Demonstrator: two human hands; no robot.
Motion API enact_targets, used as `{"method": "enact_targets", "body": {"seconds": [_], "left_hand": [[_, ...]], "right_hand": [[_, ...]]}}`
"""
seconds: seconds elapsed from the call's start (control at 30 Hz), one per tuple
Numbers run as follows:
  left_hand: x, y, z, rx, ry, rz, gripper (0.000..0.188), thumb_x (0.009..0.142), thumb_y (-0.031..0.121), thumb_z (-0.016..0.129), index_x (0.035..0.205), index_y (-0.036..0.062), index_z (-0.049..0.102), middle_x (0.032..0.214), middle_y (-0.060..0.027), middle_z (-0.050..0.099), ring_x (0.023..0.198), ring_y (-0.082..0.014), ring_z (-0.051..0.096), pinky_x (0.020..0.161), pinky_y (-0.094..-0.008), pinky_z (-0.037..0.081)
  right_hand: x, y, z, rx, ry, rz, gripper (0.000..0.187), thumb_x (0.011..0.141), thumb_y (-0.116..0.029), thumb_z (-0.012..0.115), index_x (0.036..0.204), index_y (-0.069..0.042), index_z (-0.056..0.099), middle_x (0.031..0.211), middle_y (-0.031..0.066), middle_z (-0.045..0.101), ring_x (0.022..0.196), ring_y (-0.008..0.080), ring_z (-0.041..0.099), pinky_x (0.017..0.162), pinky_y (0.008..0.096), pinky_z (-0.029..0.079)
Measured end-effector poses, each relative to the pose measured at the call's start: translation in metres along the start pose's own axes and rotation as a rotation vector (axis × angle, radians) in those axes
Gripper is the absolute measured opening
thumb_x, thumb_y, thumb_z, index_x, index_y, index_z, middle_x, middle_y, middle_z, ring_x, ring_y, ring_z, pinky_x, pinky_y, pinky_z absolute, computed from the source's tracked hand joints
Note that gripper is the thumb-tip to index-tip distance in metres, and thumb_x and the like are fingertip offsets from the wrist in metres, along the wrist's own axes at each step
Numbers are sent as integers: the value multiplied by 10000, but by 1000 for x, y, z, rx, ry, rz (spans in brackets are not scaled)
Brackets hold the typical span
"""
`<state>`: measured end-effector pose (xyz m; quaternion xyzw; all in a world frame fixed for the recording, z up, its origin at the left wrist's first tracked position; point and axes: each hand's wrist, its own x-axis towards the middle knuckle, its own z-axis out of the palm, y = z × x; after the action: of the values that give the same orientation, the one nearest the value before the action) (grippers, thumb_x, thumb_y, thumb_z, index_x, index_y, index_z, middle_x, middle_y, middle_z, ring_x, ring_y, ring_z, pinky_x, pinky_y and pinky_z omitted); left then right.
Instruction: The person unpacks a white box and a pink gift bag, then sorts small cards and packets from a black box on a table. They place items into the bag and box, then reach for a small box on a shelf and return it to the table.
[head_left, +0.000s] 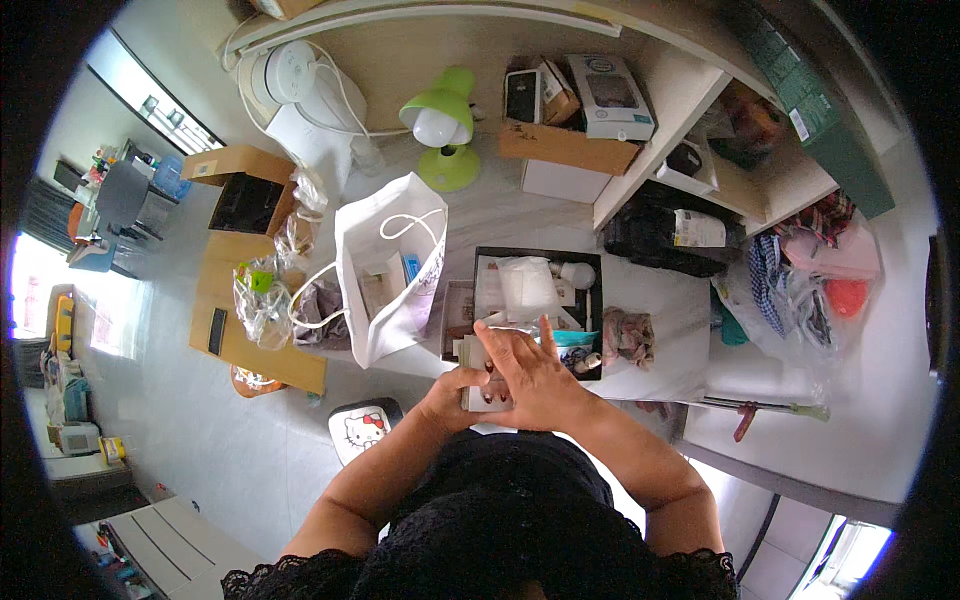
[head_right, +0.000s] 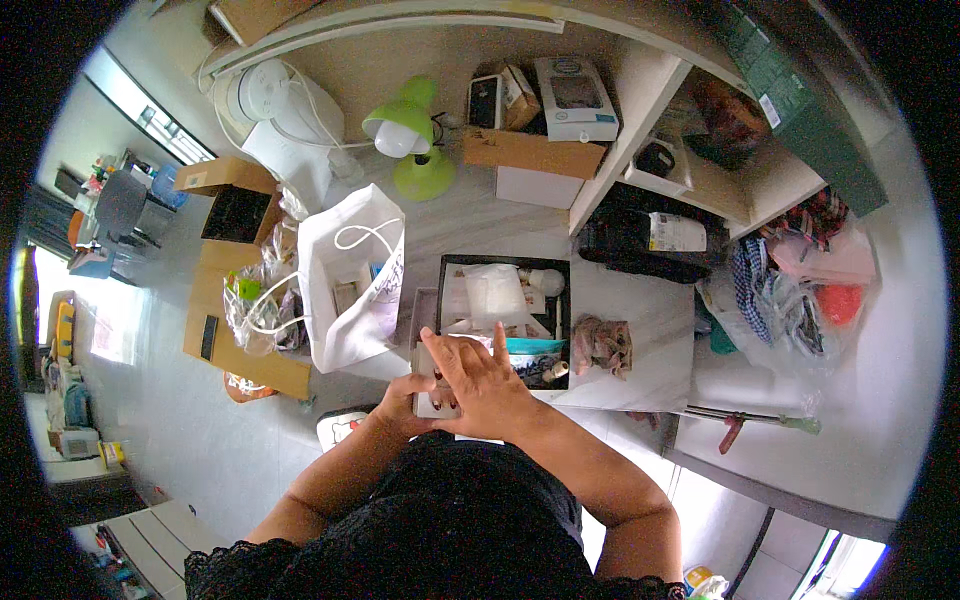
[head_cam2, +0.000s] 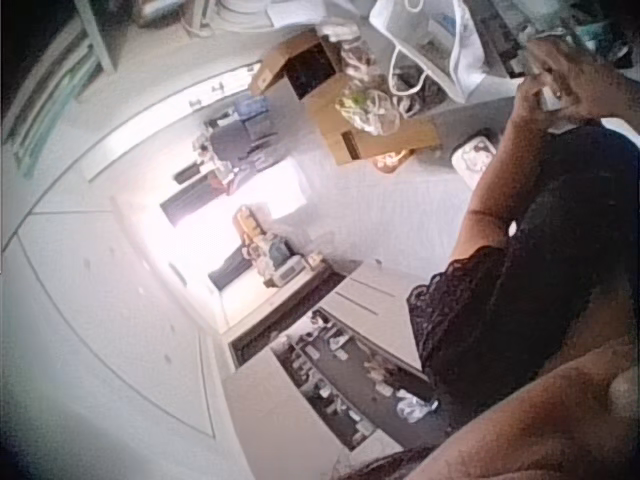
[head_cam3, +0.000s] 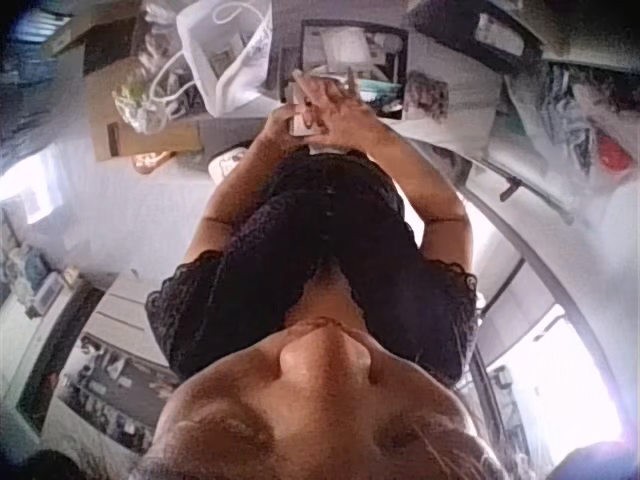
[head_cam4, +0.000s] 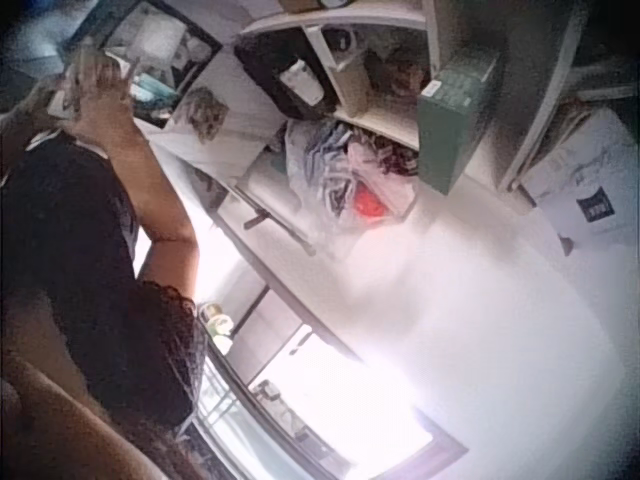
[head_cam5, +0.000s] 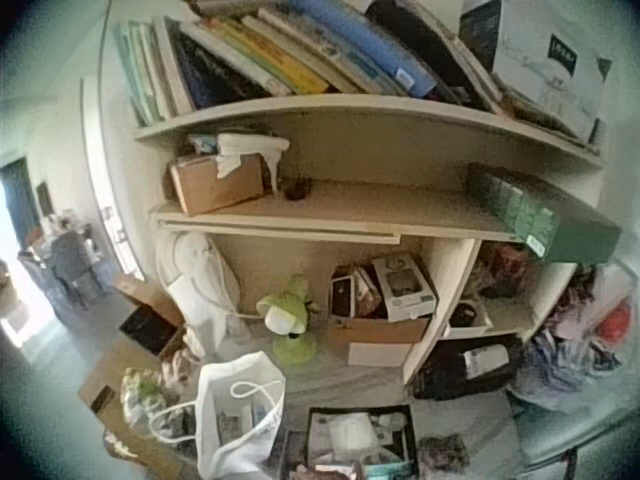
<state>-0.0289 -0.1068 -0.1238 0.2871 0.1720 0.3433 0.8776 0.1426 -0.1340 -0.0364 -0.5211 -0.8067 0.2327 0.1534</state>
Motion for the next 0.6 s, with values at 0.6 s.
{"method": "enact_targets", "body": {"seconds": [0.6], "left_hand": [[-16, 26, 16, -367, 103, -234, 914, 615, 303, 713, 1411, 71, 327, 1300, -167, 482, 1204, -313, 499, 1010, -459, 420]], "right_hand": [[15, -11, 39, 7, -4, -75, 1135, 600, -451, 808, 1485, -96, 193, 1313, 145, 417, 1214, 364, 431, 1037, 701, 203]]}}
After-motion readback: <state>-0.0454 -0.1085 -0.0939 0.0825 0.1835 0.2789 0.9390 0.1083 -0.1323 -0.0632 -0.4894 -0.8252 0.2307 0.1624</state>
